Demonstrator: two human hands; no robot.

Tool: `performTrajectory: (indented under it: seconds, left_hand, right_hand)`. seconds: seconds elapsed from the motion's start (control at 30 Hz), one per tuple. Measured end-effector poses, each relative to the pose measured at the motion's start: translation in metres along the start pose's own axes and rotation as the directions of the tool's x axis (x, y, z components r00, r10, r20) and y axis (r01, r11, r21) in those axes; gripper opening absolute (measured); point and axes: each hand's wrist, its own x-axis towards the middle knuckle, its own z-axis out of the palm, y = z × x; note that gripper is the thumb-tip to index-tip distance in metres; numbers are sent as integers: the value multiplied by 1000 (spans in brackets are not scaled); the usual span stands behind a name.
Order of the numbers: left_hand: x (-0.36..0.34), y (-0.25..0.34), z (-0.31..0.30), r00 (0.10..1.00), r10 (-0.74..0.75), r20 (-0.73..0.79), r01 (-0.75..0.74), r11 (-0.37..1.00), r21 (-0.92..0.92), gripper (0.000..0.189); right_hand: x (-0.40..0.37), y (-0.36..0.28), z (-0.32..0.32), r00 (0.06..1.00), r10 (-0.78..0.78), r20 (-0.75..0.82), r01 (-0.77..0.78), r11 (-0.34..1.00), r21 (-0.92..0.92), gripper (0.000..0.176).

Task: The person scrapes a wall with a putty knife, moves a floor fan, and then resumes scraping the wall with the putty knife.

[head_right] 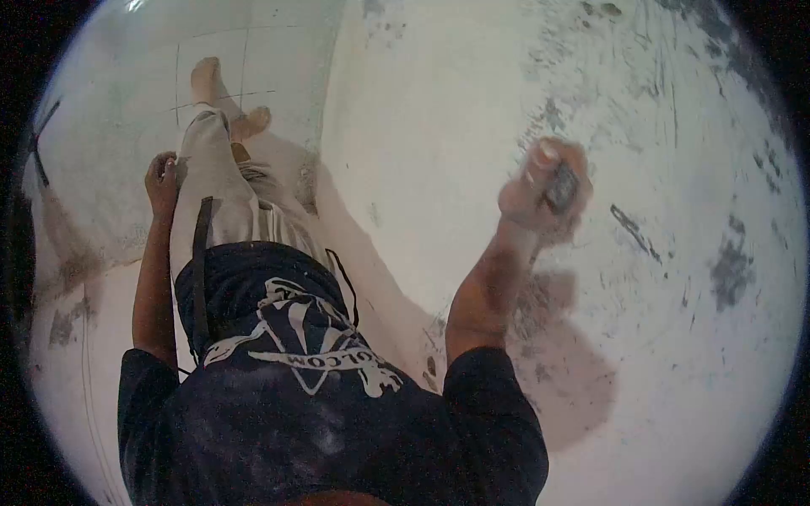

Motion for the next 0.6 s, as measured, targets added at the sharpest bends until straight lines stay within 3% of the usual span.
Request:
performTrajectory:
  seconds: [0.03, 0.07, 0.1, 0.13, 0.17, 0.2, 0.23, 0.3, 0.37, 0.43, 0.47, 0.53, 0.57, 0.6]
  left_hand:
    - [1, -2, -2, 998, 55, 2, -55, 998, 28, 18]
    - [0, -6, -5, 993, 111, 33, -113, 992, 59, 18]
    - [-1, -9, -4, 997, 62, 36, -61, 998, -23, 17]
    - [-1, -12, -7, 997, 66, 38, -66, 998, -9, 17]
    - [-1, -16, -5, 998, 61, 8, -61, 998, -17, 17]
    - [0, -15, -5, 998, 54, -19, -54, 998, -29, 17]
    - [0, -16, -6, 999, 36, -27, -36, 999, 13, 17]
    - [0, -13, -9, 997, 63, -33, -62, 997, 37, 17]
    - [-3, -9, -7, 999, 40, -18, -41, 999, -21, 16]
    - [-1, -5, -10, 999, 30, -36, -31, 999, -21, 16]
    - [-5, -9, -10, 999, 3, -47, -3, 1000, -6, 16]
    - [-6, -17, -12, 999, 34, -25, -35, 999, -24, 17]
    - [-7, -18, -12, 999, 33, -24, -34, 999, -12, 17]
    - [-6, -19, -10, 999, 35, -35, -36, 999, -8, 17]
  right_hand:
    - [2, -2, 4, 995, -100, 25, 97, 990, 98, 15]
    - [-4, -8, 8, 998, -60, 23, 62, 996, -60, 13]
    - [-9, -18, 14, 1000, -21, 20, 25, 976, -217, 12]
    - [-2, -28, 25, 989, -75, 128, 109, 950, -292, 10]
    - [12, -44, 28, 902, -239, 358, 332, 916, -224, 13]
    - [12, -57, 27, 902, -246, 354, 335, 917, -217, 13]
    - [11, -69, 26, 965, -102, 240, 53, 978, 201, 13]
    - [5, -42, 26, 989, 76, 130, -117, 931, 345, 14]
    - [4, -41, 27, 975, 138, 176, -114, 984, -138, 14]
    - [8, -60, 18, 935, 239, 263, -151, 937, -314, 13]
    - [9, -59, 11, 958, 227, 174, -257, 951, 174, 9]
    - [4, -41, 9, 957, 280, 73, -264, 739, 620, 8]
    - [3, -16, 16, 943, 325, -70, -298, 920, 254, 7]
    - [2, -3, -3, 948, 308, -82, -318, 931, -176, 15]
